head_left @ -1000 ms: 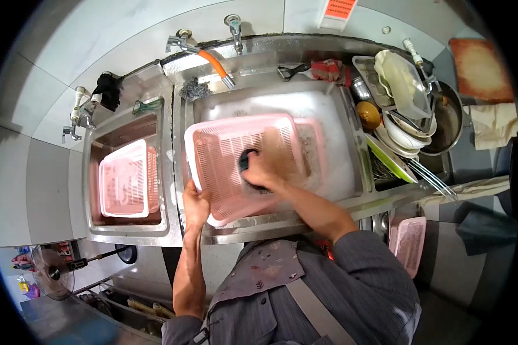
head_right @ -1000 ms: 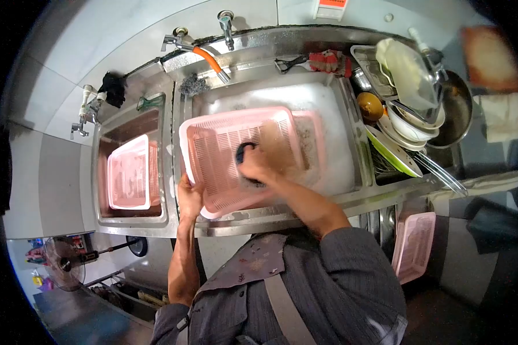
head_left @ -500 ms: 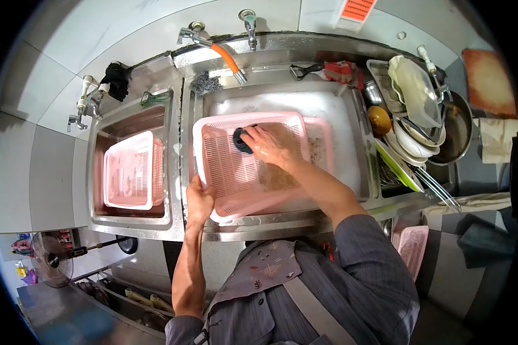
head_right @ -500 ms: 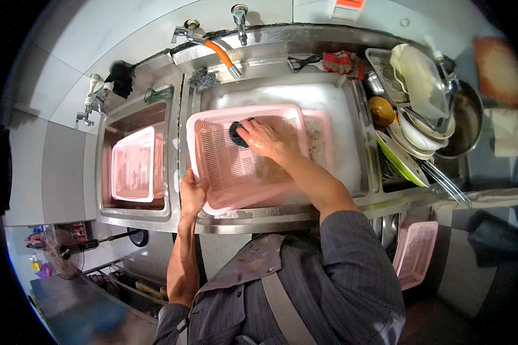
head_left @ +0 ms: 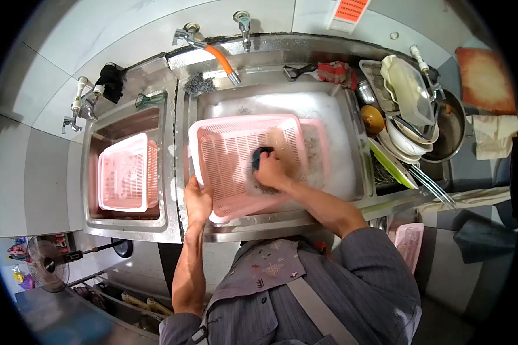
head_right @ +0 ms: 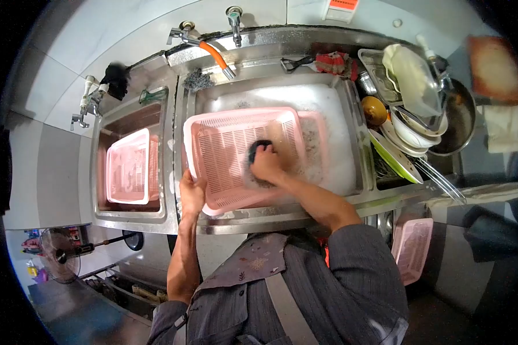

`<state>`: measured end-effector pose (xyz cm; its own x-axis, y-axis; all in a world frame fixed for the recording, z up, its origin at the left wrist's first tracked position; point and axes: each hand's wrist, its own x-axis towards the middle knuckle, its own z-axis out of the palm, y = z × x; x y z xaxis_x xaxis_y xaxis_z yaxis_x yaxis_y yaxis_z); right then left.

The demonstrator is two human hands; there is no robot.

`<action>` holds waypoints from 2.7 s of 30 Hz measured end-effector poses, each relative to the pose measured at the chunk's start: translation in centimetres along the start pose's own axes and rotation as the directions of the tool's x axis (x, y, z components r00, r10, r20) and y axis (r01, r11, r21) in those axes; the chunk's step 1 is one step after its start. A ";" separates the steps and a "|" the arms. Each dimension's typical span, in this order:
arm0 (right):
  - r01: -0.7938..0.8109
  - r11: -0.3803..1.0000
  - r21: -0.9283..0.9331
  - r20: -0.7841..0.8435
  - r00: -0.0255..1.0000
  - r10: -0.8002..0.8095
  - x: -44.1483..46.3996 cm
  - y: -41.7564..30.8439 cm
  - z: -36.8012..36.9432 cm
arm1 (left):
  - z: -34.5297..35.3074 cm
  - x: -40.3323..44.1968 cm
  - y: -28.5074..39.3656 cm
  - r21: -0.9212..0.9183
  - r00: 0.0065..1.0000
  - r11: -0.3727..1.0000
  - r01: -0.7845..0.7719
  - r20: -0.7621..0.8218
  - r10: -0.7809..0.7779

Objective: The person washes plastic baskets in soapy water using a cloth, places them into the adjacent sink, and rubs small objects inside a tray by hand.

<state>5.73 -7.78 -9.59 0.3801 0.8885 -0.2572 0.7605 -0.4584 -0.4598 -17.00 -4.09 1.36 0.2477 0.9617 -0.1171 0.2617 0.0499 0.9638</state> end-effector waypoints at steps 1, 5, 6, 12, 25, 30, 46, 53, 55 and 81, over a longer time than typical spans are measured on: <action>0.066 0.997 0.039 0.037 0.997 -0.067 -1.0 -1.7 -0.9 | 0.0 0.1 -0.3 -0.003 1.000 1.000 0.000 0.004 0.000; 0.362 0.926 0.106 0.081 0.925 -0.370 -2.8 -9.3 -1.8 | -0.6 0.5 -1.6 0.026 0.998 0.999 0.042 0.044 -0.043; 0.513 0.853 0.097 0.037 0.854 -0.518 -2.2 -10.1 -1.0 | -0.7 0.6 -1.7 0.030 0.996 0.998 0.050 0.066 -0.052; 0.664 0.691 -0.287 -0.160 0.678 -0.718 3.4 -8.1 -1.5 | -0.9 0.6 -1.6 0.060 0.999 0.998 -0.029 0.038 0.026; 0.265 0.927 -0.265 -0.135 0.942 -0.308 4.8 6.4 -0.8 | -0.1 0.3 -0.7 0.027 1.000 0.999 0.021 0.012 -0.021; 0.081 0.995 -0.058 0.104 0.992 -0.075 -1.5 2.1 -0.6 | 0.3 0.5 -1.1 -0.017 0.998 0.998 0.061 0.006 -0.061; 0.689 0.647 -0.327 -0.209 0.614 -0.761 6.5 -6.0 -2.2 | -0.7 0.3 -0.8 0.114 0.998 0.992 0.063 0.001 -0.063; 0.457 0.833 -0.312 -0.250 0.806 -0.536 6.9 3.7 -2.5 | -0.3 0.3 -1.0 0.050 0.998 0.997 0.058 -0.004 -0.058; 0.384 0.878 -0.285 -0.279 0.844 -0.459 6.2 5.1 -1.9 | -0.1 0.5 -1.3 -0.006 0.998 0.998 0.061 -0.015 -0.061; 0.724 0.562 -0.401 -0.074 0.585 -0.807 7.3 0.2 -3.7 | -0.2 0.3 -1.1 0.040 0.991 0.990 0.132 -0.034 -0.131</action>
<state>10.63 -1.30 -8.39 -0.3527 0.8918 0.2832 0.9132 0.3941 -0.1038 -17.39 -3.84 0.31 0.1797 0.9555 -0.2340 0.3294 0.1657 0.9296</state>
